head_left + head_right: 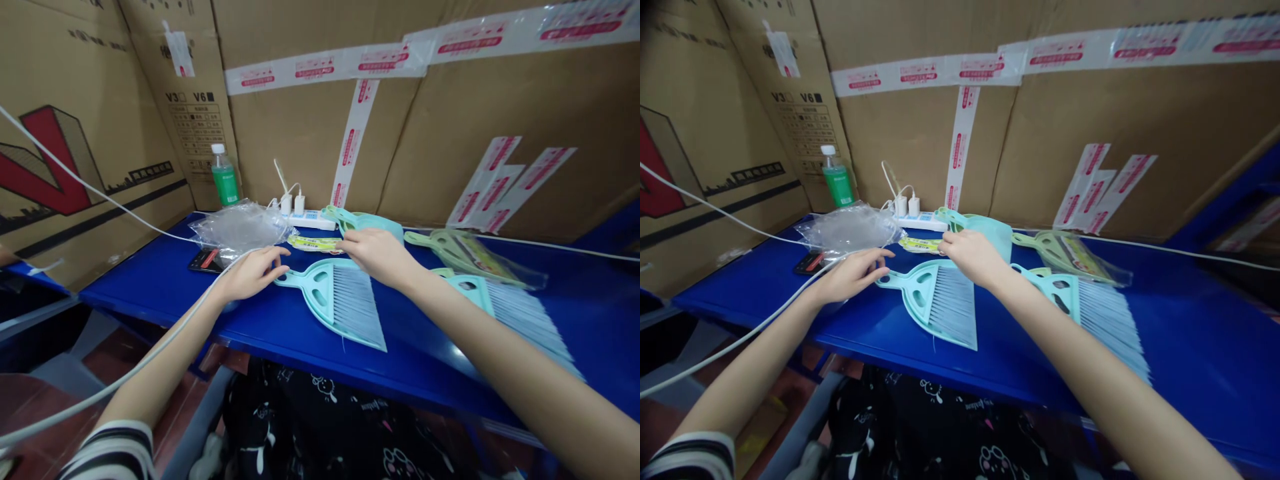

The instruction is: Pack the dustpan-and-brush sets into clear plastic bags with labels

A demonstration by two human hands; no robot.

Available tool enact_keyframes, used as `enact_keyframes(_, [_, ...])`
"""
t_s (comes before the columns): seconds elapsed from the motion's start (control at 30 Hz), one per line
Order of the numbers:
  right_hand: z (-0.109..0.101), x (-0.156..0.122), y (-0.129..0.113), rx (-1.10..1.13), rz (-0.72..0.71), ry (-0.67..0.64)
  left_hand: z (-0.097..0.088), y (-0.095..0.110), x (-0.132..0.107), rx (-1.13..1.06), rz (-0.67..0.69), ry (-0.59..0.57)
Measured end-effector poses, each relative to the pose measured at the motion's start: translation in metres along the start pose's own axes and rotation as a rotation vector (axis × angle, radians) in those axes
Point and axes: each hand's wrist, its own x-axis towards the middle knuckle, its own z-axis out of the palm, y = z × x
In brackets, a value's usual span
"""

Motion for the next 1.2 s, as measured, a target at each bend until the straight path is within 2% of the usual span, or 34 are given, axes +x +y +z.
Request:
enact_keyframes(0.17, [-0.010, -0.015, -0.009, 0.056, -0.037, -0.030, -0.002, 0.003, 0.001, -0.036, -0.010, 0.052])
enact_keyframes(0.3, [-0.019, -0.030, -0.015, 0.146, -0.021, -0.071, -0.004, 0.006, 0.003, -0.137, 0.016, 0.019])
enact_keyframes(0.57, [-0.031, -0.050, -0.023, 0.502, 0.004, -0.126, 0.000, 0.006, 0.008, -0.327, 0.024, 0.011])
enact_keyframes(0.67, [-0.035, -0.050, -0.023, 0.667, 0.016, -0.137, 0.002, 0.005, 0.009, -0.304, 0.029, 0.005])
enact_keyframes(0.8, [-0.034, -0.052, -0.015, 0.874, 0.033, -0.236, 0.004, 0.008, 0.010, -0.156, 0.080, -0.080])
enact_keyframes(1.0, [-0.010, -0.061, -0.005, 0.672, 0.109, -0.293, 0.008, 0.011, 0.011, -0.082, 0.125, -0.151])
enact_keyframes(1.2, [0.001, -0.062, -0.011, 0.668, 0.081, -0.381, 0.010, 0.011, 0.010, -0.093, 0.127, -0.146])
